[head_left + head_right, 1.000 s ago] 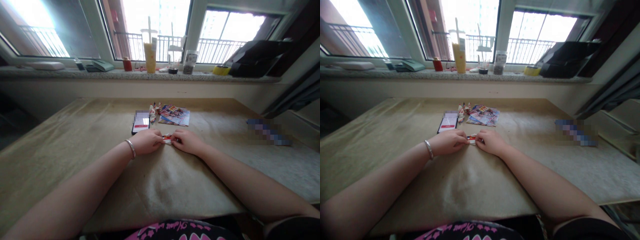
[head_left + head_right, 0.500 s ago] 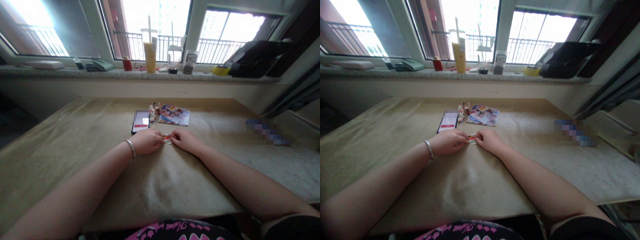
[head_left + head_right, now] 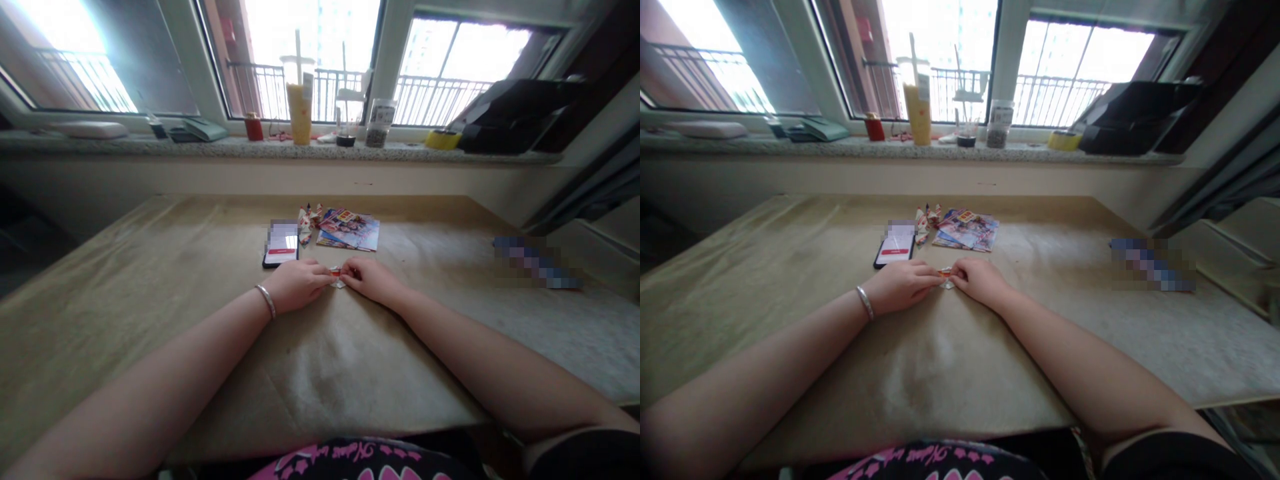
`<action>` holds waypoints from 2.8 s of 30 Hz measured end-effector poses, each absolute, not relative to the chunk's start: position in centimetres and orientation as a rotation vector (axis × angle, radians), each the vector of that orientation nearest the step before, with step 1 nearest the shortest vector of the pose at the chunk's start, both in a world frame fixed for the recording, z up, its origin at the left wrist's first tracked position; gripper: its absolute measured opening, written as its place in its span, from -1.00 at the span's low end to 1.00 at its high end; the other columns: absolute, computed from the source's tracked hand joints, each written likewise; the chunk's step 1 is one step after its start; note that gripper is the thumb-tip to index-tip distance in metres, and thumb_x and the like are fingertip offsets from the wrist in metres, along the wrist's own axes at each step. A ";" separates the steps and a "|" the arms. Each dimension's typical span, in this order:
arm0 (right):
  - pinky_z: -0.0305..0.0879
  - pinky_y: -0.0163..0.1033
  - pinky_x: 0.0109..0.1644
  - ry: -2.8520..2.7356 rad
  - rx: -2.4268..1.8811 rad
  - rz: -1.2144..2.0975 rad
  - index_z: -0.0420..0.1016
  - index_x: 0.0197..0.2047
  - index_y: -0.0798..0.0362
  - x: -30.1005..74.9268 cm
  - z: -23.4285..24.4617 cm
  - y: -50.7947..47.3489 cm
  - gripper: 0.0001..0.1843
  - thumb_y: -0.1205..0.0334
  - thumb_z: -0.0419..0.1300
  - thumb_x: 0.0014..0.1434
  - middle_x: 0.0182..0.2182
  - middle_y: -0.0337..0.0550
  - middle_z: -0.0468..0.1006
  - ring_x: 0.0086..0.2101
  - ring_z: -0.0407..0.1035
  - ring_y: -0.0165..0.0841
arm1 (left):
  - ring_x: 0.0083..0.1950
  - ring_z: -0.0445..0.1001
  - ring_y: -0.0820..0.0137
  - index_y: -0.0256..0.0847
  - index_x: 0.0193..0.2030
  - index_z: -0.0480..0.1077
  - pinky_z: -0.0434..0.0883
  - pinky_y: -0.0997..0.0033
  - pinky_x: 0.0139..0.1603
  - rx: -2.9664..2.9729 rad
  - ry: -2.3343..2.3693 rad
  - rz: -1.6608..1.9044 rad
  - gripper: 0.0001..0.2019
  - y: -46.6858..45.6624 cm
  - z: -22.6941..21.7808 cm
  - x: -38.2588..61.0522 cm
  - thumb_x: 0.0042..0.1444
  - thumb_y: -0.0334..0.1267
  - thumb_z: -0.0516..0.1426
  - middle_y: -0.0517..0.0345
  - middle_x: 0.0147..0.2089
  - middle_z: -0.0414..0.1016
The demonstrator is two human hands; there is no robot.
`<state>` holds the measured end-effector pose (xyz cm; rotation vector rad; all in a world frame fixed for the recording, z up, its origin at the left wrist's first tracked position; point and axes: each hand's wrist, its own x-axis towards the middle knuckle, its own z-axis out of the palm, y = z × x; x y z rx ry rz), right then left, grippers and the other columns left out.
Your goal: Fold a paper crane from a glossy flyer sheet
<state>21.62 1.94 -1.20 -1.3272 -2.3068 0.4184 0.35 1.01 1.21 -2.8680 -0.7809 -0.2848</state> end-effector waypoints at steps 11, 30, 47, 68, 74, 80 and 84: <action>0.15 -0.36 -0.31 -2.489 -1.095 0.179 0.54 -0.25 -0.01 22.8 -0.6 1.4 -0.83 0.23 0.12 0.16 -0.31 -0.17 0.51 -0.36 0.35 -0.43 | -0.15 0.44 0.37 -0.14 -0.07 0.46 0.42 0.41 -0.18 -2.799 -0.835 -0.261 -0.74 0.7 1.3 0.7 0.18 -0.37 0.01 0.10 -0.15 0.49; 0.16 -0.39 -0.38 -2.344 -1.238 0.310 0.55 -0.33 0.02 22.2 -1.3 1.7 -0.88 0.27 0.18 0.05 -0.40 -0.21 0.48 -0.45 0.31 -0.48 | -0.17 0.45 0.35 -0.10 -0.01 0.43 0.39 0.40 -0.20 -2.842 -0.924 -0.244 -0.71 0.6 1.7 0.7 0.16 -0.32 0.02 0.13 -0.17 0.49; 0.10 -0.39 -0.40 -2.384 -1.202 0.338 0.50 -0.32 0.05 22.3 -1.2 1.9 -0.87 0.27 0.13 0.11 -0.41 -0.22 0.47 -0.47 0.27 -0.48 | -0.17 0.41 0.34 -0.18 -0.04 0.41 0.40 0.37 -0.19 -2.821 -0.824 -0.185 -0.73 0.3 1.7 1.2 0.17 -0.38 -0.01 0.07 -0.15 0.49; 0.17 -0.31 -0.24 -2.655 -0.958 -0.016 0.58 -0.26 -0.07 23.5 0.2 1.9 -0.79 0.32 0.12 0.13 -0.29 -0.17 0.53 -0.30 0.37 -0.37 | -0.09 0.46 0.36 -0.18 -0.14 0.49 0.42 0.38 -0.04 -2.912 -0.946 -0.133 -0.70 0.4 2.4 0.9 0.06 -0.47 0.02 0.08 -0.11 0.49; 0.18 -0.30 -0.24 -2.702 -0.932 -0.023 0.58 -0.28 -0.04 23.8 0.4 2.1 -0.78 0.32 0.10 0.13 -0.31 -0.15 0.53 -0.31 0.37 -0.35 | -0.15 0.49 0.37 -0.19 -0.22 0.51 0.43 0.41 -0.08 -2.895 -0.979 -0.136 -0.74 0.2 2.7 0.9 0.06 -0.46 0.03 0.08 -0.16 0.50; 0.18 -0.31 -0.27 -2.695 -0.931 0.032 0.57 -0.32 -0.02 24.3 0.5 2.2 -0.78 0.36 0.10 0.09 -0.32 -0.14 0.53 -0.34 0.37 -0.36 | -0.16 0.50 0.36 -0.19 -0.21 0.51 0.44 0.40 -0.10 -2.906 -0.991 -0.127 -0.73 0.4 2.6 0.7 0.05 -0.46 0.03 0.08 -0.15 0.50; 0.19 -0.30 -0.25 -2.744 -0.926 -0.012 0.56 -0.33 0.00 24.3 0.9 2.0 -0.78 0.38 0.08 0.08 -0.31 -0.14 0.53 -0.33 0.38 -0.35 | -0.17 0.51 0.37 -0.16 -0.21 0.52 0.43 0.40 -0.11 -2.924 -0.986 -0.116 -0.73 0.6 2.6 0.4 0.07 -0.44 0.03 0.11 -0.12 0.52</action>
